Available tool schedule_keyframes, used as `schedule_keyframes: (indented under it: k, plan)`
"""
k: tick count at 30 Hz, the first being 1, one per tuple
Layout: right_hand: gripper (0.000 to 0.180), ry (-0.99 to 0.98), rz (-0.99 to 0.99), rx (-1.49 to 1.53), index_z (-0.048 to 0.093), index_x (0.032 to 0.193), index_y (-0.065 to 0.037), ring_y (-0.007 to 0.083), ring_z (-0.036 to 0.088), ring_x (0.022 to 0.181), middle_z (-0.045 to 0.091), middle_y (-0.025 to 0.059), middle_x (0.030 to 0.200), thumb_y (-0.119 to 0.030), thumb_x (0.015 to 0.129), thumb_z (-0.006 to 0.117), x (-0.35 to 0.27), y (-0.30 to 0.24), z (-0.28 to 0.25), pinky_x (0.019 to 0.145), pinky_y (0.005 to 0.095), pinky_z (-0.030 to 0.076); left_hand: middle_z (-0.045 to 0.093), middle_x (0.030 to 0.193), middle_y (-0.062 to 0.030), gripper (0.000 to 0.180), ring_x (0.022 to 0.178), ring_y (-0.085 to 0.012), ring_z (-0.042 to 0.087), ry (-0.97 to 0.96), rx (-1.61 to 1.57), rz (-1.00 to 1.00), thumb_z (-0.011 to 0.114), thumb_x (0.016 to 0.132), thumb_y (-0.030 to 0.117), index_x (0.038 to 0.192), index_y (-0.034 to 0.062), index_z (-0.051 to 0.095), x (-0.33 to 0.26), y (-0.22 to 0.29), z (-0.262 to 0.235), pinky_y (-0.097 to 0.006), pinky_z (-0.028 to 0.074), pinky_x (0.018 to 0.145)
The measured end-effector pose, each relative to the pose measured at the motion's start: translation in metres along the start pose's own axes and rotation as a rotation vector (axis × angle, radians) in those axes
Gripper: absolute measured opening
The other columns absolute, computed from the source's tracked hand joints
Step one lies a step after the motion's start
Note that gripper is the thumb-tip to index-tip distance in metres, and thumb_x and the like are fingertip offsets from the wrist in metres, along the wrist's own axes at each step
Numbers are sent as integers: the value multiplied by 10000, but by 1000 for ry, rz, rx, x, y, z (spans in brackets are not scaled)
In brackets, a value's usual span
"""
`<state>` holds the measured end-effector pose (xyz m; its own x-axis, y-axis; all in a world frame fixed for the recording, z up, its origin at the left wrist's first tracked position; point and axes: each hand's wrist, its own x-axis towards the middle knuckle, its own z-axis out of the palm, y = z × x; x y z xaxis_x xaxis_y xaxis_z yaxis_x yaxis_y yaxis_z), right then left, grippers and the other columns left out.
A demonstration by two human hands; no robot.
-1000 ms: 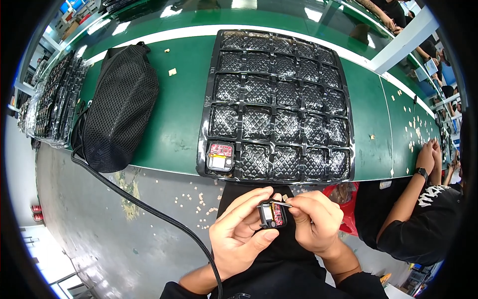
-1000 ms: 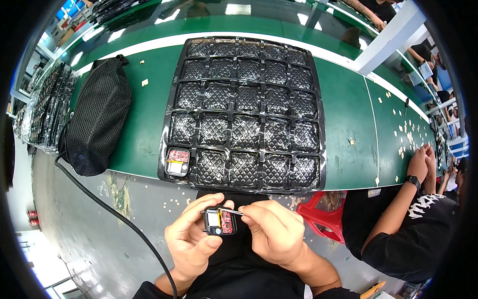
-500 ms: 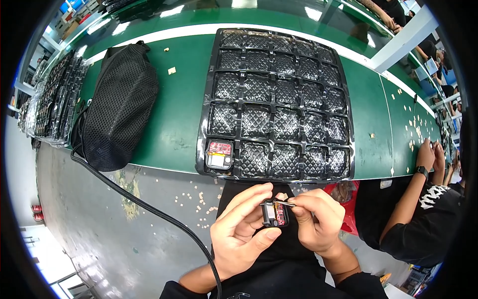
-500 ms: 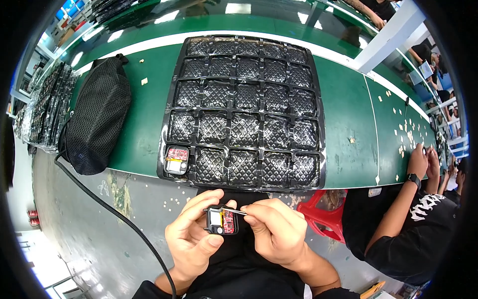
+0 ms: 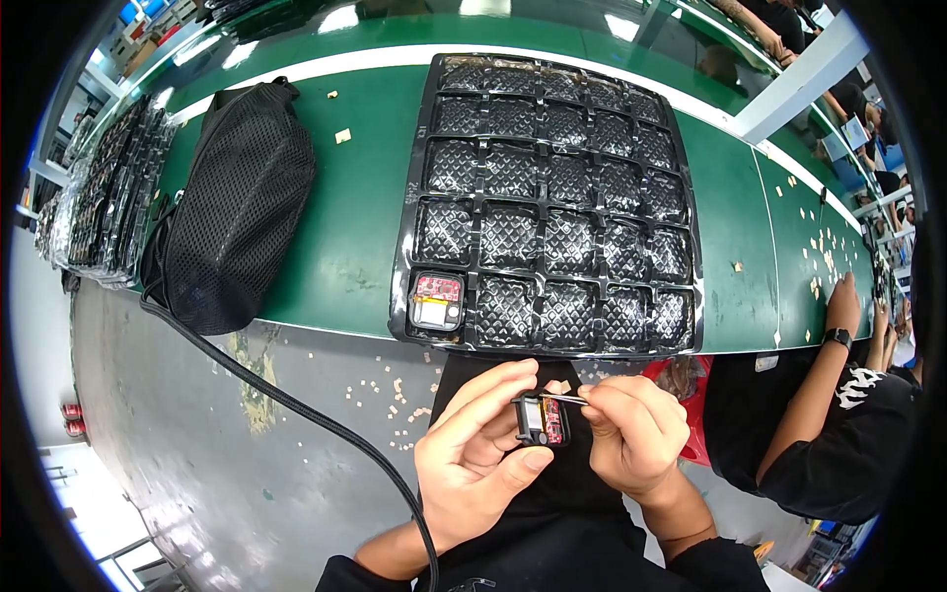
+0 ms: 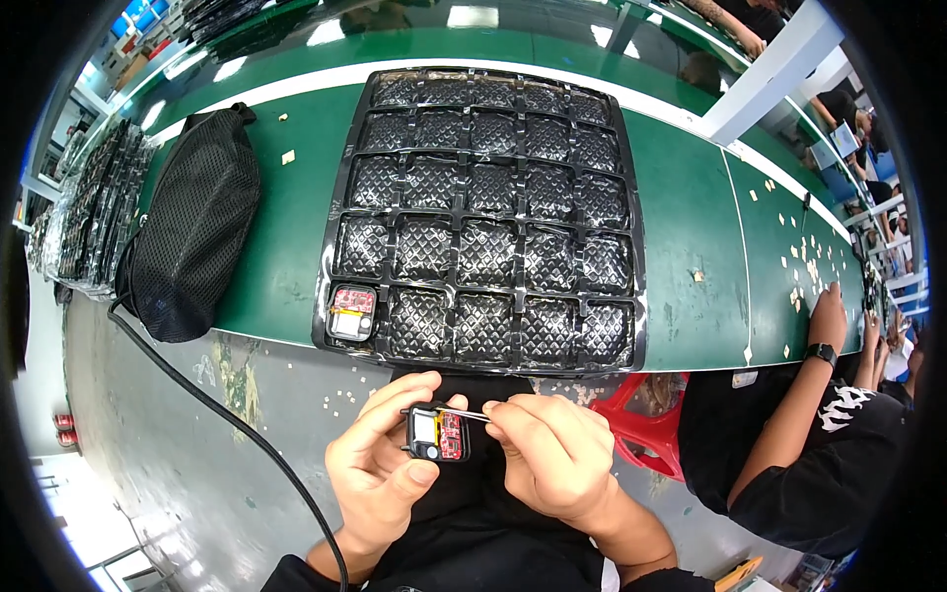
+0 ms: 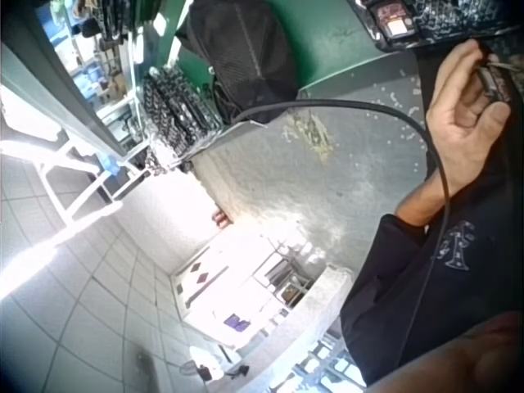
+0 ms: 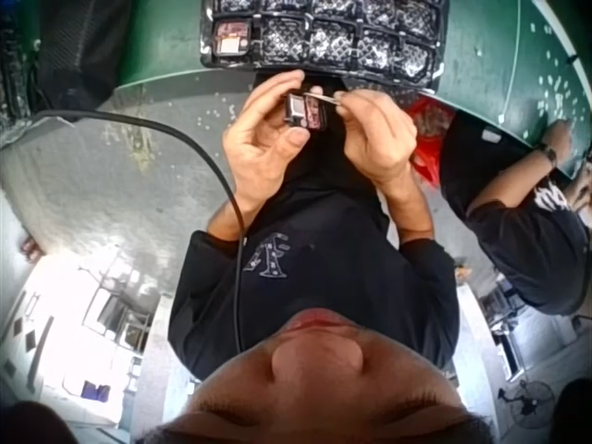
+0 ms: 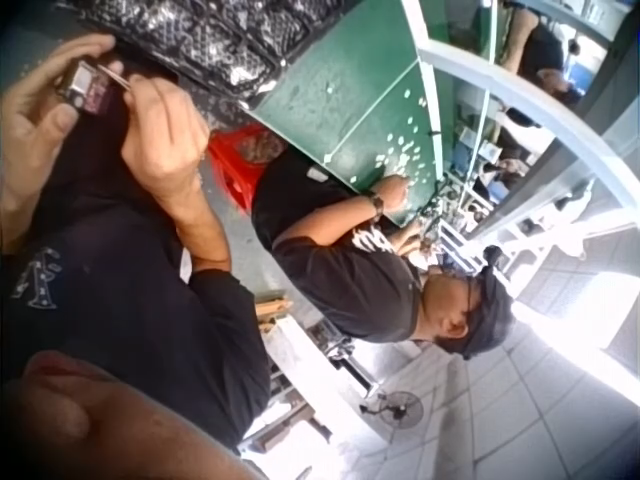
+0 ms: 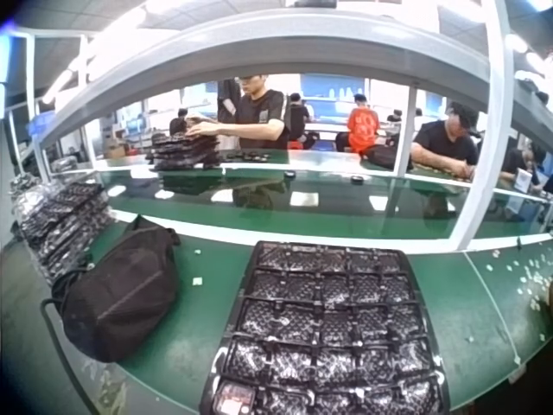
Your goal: The worker is assembling small memory card components by inserting a microchip into a plastic casing using a small tool.
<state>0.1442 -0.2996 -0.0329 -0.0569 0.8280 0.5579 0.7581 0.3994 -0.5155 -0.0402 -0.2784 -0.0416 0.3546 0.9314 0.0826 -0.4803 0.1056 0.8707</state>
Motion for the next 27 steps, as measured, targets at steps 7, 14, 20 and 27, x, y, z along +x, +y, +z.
schedule_keyframes:
  k: [7,14,20,27]
  plan:
    - [194,1,6,23,714,949,4,220,682,634,700,106,836,1,777,804,-1,-1,2,528,302,536,412,1521,-220,561,1327,-359,560,-2,-32,-34,723,911,-51,1407,-136,475,-1,3,4,-419,530,1082]
    - [233,-12,-49,-31,721,948,4,202,656,601,685,97,834,15,730,800,-1,1,1,501,297,502,477,1451,-245,610,1260,-367,602,121,-5,-82,788,878,133,1355,-143,527,-1,4,4,-446,531,1066]
    - [201,-53,-109,-93,727,935,0,180,643,587,684,84,827,-20,746,792,-1,5,-2,485,292,483,416,1513,-228,548,1322,-362,562,4,-11,-31,723,903,-68,1392,-151,488,0,2,-1,-430,518,1099]
    - [210,-115,-123,-71,731,939,-6,186,658,614,689,78,828,-35,745,805,8,4,-8,503,294,499,462,1444,-226,555,1301,-364,578,-11,-17,-1,742,886,-65,1379,-154,502,-1,4,-6,-447,508,1114]
